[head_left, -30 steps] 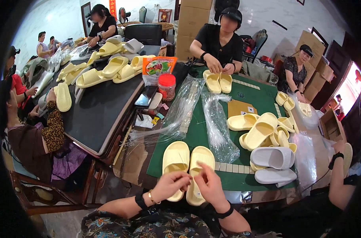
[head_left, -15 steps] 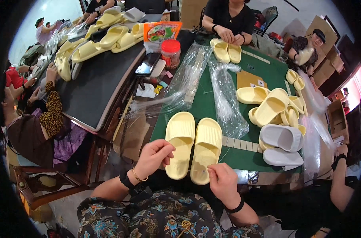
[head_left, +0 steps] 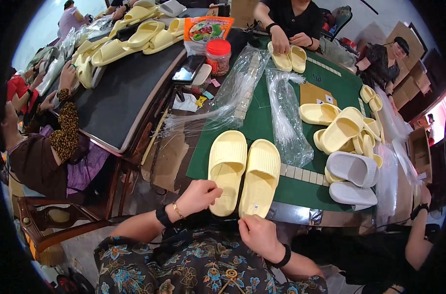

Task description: Finishing and inspecting rubber slides in a workshop environment.

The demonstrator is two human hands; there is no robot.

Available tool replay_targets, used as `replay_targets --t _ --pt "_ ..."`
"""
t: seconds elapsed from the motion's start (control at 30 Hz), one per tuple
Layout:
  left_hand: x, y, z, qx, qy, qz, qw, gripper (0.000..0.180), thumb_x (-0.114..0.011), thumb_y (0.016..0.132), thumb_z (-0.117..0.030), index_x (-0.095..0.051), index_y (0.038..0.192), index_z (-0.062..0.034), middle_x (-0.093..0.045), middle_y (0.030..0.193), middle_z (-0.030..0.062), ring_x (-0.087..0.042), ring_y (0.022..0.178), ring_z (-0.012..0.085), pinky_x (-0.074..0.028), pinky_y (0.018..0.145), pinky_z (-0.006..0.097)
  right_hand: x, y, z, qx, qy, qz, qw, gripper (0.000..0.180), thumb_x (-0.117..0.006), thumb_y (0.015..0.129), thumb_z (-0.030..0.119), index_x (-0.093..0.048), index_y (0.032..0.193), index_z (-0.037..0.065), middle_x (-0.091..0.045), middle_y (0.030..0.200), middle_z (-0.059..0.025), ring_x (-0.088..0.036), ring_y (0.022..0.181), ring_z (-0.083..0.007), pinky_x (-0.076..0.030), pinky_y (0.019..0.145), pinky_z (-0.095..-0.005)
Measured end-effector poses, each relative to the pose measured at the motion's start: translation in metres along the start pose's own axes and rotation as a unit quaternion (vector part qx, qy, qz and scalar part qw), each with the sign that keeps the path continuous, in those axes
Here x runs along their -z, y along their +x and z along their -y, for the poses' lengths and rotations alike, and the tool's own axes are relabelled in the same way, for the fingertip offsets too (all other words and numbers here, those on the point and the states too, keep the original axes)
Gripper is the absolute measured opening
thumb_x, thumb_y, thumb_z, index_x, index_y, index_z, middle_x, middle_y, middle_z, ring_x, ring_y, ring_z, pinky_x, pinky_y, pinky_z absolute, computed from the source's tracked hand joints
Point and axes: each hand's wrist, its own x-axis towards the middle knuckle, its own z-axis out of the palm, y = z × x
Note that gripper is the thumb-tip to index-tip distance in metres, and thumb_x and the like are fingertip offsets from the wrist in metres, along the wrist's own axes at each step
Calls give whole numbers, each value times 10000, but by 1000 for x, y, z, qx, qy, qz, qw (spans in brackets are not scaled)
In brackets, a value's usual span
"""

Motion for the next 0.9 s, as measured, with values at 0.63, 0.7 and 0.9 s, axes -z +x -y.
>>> replay_targets --t 0.63,0.7,0.9 --pt "-15 15 10 -341 357 -256 831 454 -662 853 -245 -555 1264 -85 -583 717 56 -619 600 225 -513 532 329 8 68 -49 -39 -110 -89 989 198 -588 884 188 -623 752 43 -629 722 -159 -638 662 -360 -521 580 -457" --pt "-17 12 5 -386 385 -217 810 450 -684 814 -229 -576 1224 -82 -556 785 58 -625 703 205 -515 566 312 8 66 -49 -37 -100 -94 990 193 -586 884 185 -628 758 44 -628 720 -160 -638 663 -360 -521 584 -455" --pt "-20 38 9 -405 366 -255 798 316 -666 789 -135 -621 1098 -82 -602 841 79 -625 722 232 -511 586 338 5 68 -45 -29 -77 -114 990 161 -590 881 166 -640 794 40 -630 743 -155 -638 676 -354 -522 602 -444"
